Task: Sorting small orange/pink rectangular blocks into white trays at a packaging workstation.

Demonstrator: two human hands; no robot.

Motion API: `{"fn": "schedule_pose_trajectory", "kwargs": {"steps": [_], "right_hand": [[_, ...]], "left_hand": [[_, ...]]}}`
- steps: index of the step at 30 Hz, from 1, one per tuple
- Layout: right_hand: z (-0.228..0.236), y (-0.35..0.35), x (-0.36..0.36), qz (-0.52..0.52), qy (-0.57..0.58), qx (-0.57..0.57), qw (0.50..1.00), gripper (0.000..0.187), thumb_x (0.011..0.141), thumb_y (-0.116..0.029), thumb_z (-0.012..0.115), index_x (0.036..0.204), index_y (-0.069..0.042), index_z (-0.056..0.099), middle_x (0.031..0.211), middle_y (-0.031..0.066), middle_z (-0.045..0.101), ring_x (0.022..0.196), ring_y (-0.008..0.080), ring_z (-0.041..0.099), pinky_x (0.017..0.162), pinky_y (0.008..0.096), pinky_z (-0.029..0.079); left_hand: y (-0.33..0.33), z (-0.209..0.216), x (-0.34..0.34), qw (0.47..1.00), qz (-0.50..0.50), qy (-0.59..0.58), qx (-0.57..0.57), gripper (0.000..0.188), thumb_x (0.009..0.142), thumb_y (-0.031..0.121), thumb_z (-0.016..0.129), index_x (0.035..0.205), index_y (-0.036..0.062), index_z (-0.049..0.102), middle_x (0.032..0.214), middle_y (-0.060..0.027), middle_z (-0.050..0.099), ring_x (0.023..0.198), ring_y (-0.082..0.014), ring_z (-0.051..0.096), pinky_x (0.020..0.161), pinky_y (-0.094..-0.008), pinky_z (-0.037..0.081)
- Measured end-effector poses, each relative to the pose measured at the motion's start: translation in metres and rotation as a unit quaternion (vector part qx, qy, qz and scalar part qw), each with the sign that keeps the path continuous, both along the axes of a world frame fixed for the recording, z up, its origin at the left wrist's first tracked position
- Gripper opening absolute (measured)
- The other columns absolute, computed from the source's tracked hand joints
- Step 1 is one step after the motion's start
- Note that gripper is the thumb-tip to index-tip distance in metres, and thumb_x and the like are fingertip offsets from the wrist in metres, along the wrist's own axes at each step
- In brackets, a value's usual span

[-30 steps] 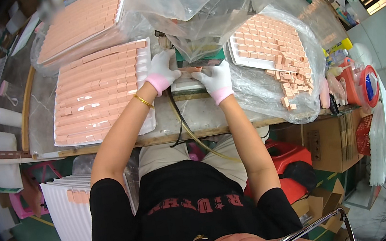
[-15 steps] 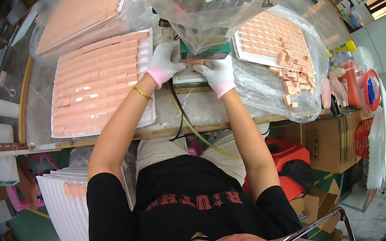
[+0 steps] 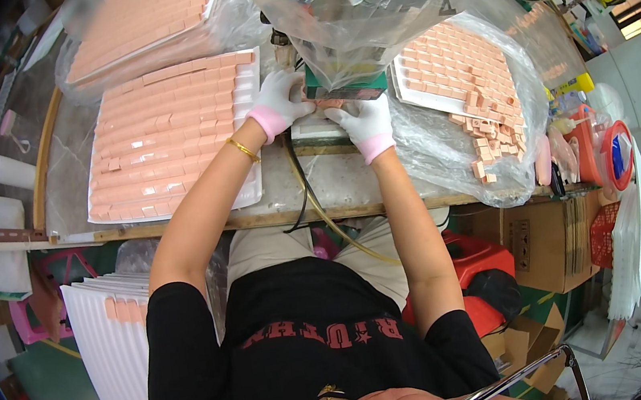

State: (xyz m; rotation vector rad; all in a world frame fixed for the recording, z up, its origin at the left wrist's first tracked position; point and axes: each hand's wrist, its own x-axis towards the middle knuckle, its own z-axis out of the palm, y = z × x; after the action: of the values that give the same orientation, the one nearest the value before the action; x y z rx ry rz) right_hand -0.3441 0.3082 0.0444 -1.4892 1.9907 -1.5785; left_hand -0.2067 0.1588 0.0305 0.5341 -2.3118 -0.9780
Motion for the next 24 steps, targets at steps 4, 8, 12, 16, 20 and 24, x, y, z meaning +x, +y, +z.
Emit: {"fn": "schedule_pose_trajectory", "kwargs": {"steps": [4,8,12,16,20,24], "right_hand": [[-0.035,-0.01,-0.003,-0.023,0.145,0.056,0.988,0.031,0.066,-0.028,0.077,0.09,-0.009,0.071,0.089,0.0116,0.067,0.083,0.0278,0.063,0.077,0.0356,0.05],[-0.025,0.015,-0.001,0.092,-0.155,0.038,0.983,0.032,0.078,-0.01,0.071,0.108,0.003,0.066,0.099,0.0113,0.069,0.089,0.0191,0.063,0.08,0.0294,0.048],[0.008,0.056,0.008,0.103,-0.086,0.071,0.988,0.029,0.083,0.0,0.064,0.111,0.006,0.06,0.111,0.0106,0.064,0.099,0.0156,0.059,0.09,0.0307,0.045],[0.057,0.045,0.086,0.258,-0.073,0.064,0.961,0.039,0.085,-0.003,0.059,0.122,0.005,0.051,0.119,0.0135,0.058,0.107,0.019,0.056,0.095,0.0318,0.042],[0.068,0.003,0.188,0.39,0.027,0.076,0.917,0.04,0.082,-0.011,0.064,0.119,0.001,0.055,0.106,0.0163,0.064,0.099,0.0235,0.062,0.089,0.0326,0.047],[0.067,-0.024,0.292,0.486,-0.017,0.099,0.868,0.041,0.08,-0.019,0.065,0.116,-0.002,0.056,0.101,0.0184,0.065,0.095,0.0275,0.064,0.084,0.0335,0.049]], "left_hand": [[0.004,0.041,0.016,0.978,0.03,-0.159,-0.132,0.052,0.062,0.038,0.076,0.098,0.0024,0.063,0.096,-0.0182,0.059,0.095,-0.0344,0.053,0.09,-0.0437,0.039],[0.02,0.03,0.02,0.991,-0.027,-0.105,-0.077,0.053,0.067,0.041,0.071,0.102,0.0022,0.06,0.097,-0.0196,0.06,0.091,-0.0335,0.057,0.085,-0.0439,0.044],[0.06,0.032,0.043,0.998,-0.045,0.005,0.048,0.06,0.059,0.035,0.08,0.106,0.0054,0.057,0.085,-0.0112,0.063,0.078,-0.0272,0.062,0.073,-0.0366,0.05],[0.072,0.07,0.133,0.987,-0.066,-0.02,0.148,0.066,0.062,0.034,0.08,0.116,0.005,0.056,0.097,-0.01,0.065,0.087,-0.02,0.062,0.077,-0.0307,0.05],[0.086,0.088,0.265,0.968,0.017,-0.02,0.251,0.061,0.069,0.028,0.08,0.12,0.0045,0.056,0.102,-0.0081,0.065,0.091,-0.013,0.06,0.081,-0.0275,0.05],[0.103,0.118,0.403,0.944,0.254,-0.162,0.132,0.052,0.067,0.029,0.079,0.111,0.0061,0.061,0.1,-0.0081,0.066,0.094,-0.0155,0.062,0.084,-0.0287,0.05]]}}
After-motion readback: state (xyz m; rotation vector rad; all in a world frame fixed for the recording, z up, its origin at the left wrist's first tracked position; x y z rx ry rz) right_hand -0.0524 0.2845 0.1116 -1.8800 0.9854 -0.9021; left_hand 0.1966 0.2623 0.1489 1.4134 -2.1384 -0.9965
